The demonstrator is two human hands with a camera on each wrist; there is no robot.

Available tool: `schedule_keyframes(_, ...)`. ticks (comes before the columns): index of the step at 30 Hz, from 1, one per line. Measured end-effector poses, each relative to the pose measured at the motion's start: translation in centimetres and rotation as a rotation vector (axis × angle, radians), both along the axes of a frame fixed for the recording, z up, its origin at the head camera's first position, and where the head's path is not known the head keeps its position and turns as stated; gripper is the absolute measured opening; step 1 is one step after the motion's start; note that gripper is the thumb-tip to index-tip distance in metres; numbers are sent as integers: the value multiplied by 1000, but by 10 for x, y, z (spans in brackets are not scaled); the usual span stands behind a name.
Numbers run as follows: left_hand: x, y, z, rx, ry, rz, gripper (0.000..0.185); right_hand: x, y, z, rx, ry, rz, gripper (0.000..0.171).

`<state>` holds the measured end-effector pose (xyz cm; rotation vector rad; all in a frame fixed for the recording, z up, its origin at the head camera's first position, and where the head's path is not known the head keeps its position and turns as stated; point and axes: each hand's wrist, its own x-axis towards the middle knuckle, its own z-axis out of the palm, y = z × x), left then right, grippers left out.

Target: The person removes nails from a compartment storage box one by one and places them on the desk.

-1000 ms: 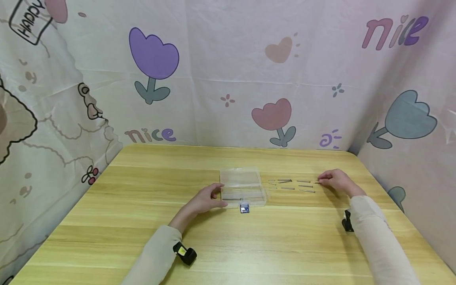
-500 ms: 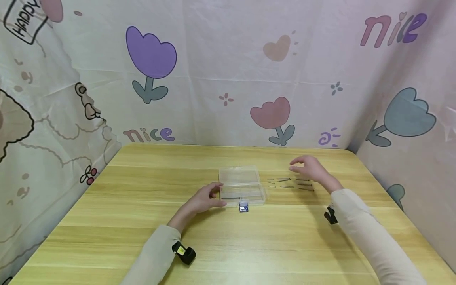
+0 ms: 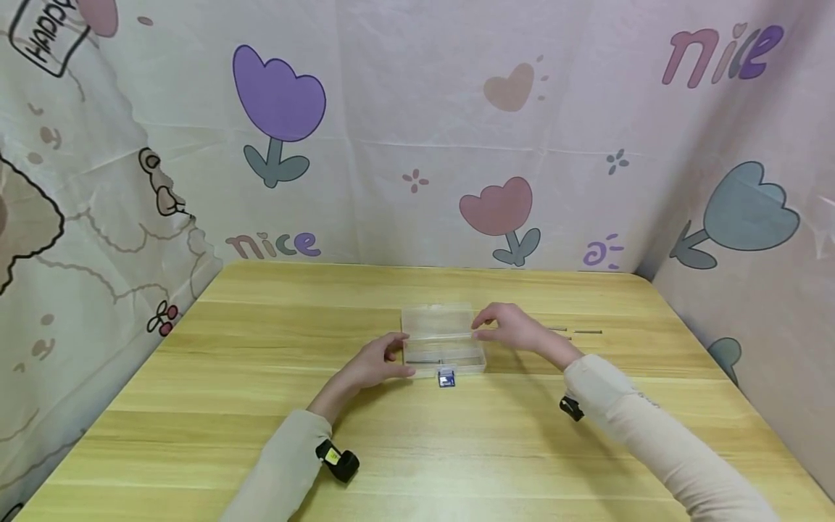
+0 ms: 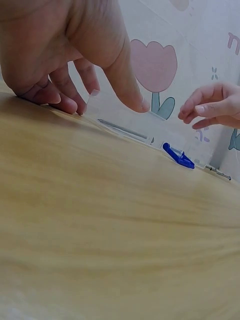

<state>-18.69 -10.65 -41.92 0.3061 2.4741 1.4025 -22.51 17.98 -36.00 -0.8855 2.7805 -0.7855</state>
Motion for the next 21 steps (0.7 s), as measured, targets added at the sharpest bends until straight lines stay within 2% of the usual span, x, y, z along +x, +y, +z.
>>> schedule_keyframes(5, 0, 0, 1, 4, -4, 1, 70, 7, -21, -5, -1, 12, 87, 11)
schedule_keyframes(13, -1, 1, 1, 12, -2, 12, 70, 8, -51, -13, 15, 103, 232, 9)
schedule_keyframes(21, -3, 0, 0, -2, 4, -4, 70, 12, -71, -18, 14, 87, 310, 7)
